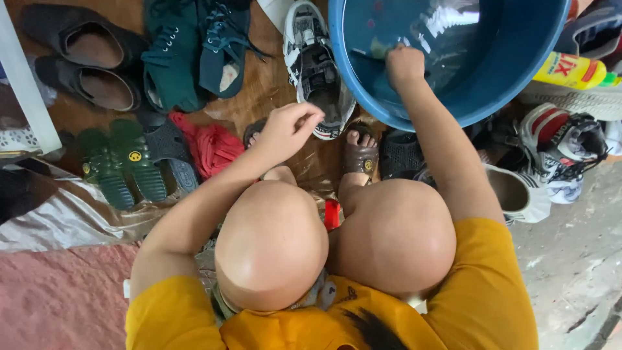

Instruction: Cleaning sneakers by scrubbing them with a toothbrush and water from a bucket

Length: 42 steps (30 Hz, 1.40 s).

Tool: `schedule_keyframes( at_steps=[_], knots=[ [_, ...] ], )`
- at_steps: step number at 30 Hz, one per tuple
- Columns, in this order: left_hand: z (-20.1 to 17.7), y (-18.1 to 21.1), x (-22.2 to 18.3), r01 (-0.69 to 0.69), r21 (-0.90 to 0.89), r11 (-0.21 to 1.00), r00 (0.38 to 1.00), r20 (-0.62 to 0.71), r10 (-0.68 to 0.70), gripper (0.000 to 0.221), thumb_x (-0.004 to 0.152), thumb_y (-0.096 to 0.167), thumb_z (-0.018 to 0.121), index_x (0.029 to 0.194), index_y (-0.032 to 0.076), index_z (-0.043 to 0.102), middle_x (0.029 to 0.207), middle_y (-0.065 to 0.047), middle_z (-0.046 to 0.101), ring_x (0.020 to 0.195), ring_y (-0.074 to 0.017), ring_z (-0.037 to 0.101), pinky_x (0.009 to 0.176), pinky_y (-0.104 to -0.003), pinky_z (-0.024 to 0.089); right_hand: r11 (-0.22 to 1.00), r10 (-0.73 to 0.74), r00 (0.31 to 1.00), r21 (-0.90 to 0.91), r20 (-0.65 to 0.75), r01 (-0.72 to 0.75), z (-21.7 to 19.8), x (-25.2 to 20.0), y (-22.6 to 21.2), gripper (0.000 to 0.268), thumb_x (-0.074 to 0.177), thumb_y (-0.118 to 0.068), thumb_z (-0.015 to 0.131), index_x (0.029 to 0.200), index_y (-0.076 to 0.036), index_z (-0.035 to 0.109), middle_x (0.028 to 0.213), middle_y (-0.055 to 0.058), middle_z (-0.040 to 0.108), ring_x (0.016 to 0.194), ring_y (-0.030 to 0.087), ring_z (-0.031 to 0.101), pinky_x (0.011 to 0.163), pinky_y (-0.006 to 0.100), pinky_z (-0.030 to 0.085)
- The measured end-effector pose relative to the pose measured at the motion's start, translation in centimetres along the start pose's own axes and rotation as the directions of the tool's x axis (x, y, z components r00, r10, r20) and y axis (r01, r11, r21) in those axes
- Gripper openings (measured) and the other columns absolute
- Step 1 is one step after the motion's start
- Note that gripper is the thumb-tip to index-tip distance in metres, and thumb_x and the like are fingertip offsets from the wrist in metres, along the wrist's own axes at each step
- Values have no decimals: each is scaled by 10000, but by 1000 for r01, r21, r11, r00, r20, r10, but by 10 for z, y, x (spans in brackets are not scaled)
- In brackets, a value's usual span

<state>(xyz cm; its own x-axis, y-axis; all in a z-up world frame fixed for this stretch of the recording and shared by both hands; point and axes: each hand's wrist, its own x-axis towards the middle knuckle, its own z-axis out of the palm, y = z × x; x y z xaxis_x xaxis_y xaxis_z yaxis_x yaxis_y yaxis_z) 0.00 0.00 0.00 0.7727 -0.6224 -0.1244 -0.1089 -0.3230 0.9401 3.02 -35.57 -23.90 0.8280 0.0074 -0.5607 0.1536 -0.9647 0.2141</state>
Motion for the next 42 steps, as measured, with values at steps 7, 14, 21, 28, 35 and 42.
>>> schedule_keyframes(
  at_steps=[7, 14, 21, 28, 35, 42],
  knots=[
    [43, -48, 56, 166, 187, 968, 980, 74, -182, 256, 1043, 114, 455, 975, 55, 695, 870, -83, 741, 767, -263, 688, 979, -477, 458, 993, -120, 973, -12, -197, 120, -46, -61, 21, 256, 864, 6, 650, 1110, 6, 721, 1143, 215, 631, 1049, 412, 590, 787, 525, 550],
    [84, -112, 113, 18, 960, 281, 937, 82, -340, 456, 862, 411, 719, 1228, 140, 706, 1208, -139, 686, 1167, -383, 553, 923, -501, 432, 902, -118, 977, 432, 178, 30, -111, -120, 42, 350, 1080, -184, 517, 1312, 75, 479, 864, 246, 579, 654, 379, 520, 535, 480, 402],
    [103, -139, 110, -104, 975, 195, 942, 160, -296, 257, 938, 179, 592, 1104, 209, 787, 1104, -80, 756, 1122, -356, 598, 974, -576, 404, 828, -26, 962, 545, 272, -132, -150, -141, 48, 371, 1078, -222, 510, 1270, 91, 460, 839, 223, 559, 626, 324, 496, 475, 434, 374],
    [107, -123, 113, -99, 956, 277, 699, 265, -664, 404, 980, 252, 529, 1356, 245, 676, 1379, -43, 663, 1407, -348, 482, 1213, -717, 18, 80, -21, 991, 988, -132, 134, -140, -131, 20, 94, 1012, 33, 359, 992, -42, 411, 949, 229, 701, 958, 329, 766, 957, 429, 676],
    [76, -94, 110, 328, 539, 776, 918, 12, -396, 232, 917, 64, 454, 1007, 24, 664, 1027, -189, 664, 926, -420, 654, 799, -521, 556, 207, -58, 992, 970, -116, 125, -106, -93, 4, 73, 1023, -48, 447, 995, -107, 478, 747, 84, 604, 855, 281, 747, 858, 472, 566],
    [84, -76, 117, 623, 199, 756, 760, 75, -646, 246, 1010, 129, 390, 858, 72, 575, 925, -116, 640, 812, -277, 651, 708, -393, 550, 491, 293, 948, 870, -123, -39, -49, -27, 12, 258, 1071, -289, 725, 979, -77, 609, 832, 157, 650, 642, 309, 624, 531, 468, 489]
  ],
)
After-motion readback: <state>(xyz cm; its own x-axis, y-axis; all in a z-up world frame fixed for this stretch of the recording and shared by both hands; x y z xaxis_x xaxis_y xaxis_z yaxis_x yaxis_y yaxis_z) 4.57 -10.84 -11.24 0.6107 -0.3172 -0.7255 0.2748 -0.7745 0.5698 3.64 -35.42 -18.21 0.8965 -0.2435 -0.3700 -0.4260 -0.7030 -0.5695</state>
